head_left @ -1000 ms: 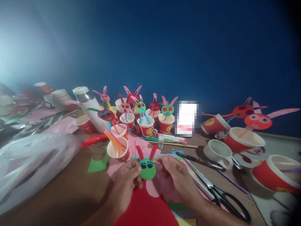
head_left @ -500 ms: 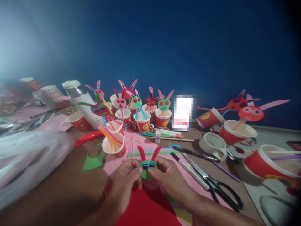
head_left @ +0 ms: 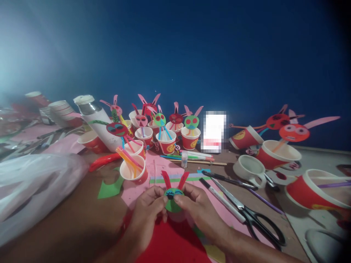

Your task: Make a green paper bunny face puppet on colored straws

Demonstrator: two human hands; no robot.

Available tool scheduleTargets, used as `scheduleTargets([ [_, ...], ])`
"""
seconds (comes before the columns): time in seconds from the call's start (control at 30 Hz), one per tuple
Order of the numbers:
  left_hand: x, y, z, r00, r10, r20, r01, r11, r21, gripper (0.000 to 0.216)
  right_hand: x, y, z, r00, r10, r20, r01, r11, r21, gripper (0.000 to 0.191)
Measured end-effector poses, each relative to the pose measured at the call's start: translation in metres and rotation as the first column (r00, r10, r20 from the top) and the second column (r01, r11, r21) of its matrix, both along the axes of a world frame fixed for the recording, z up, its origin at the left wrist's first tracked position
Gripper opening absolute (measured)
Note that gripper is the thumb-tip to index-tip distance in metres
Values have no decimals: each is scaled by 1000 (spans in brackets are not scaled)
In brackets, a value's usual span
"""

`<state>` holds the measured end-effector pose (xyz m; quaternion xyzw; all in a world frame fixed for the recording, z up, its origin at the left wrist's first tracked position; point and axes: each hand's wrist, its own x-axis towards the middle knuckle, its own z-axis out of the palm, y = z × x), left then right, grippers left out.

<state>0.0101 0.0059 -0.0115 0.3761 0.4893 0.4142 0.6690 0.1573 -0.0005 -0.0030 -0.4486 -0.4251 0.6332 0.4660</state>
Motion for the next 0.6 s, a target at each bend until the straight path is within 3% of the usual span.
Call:
scheduleTargets([
  [0.33,1,1,2,1000,18,24,-18,999,-31,20,-1,-1,-2,999,7,-49,-5,999,53,6],
  [0.6,-4,6,7,994,85,74,-85,996,-12,19,-2,-3,-11,985,-20,-173,17,1000,-20,17],
])
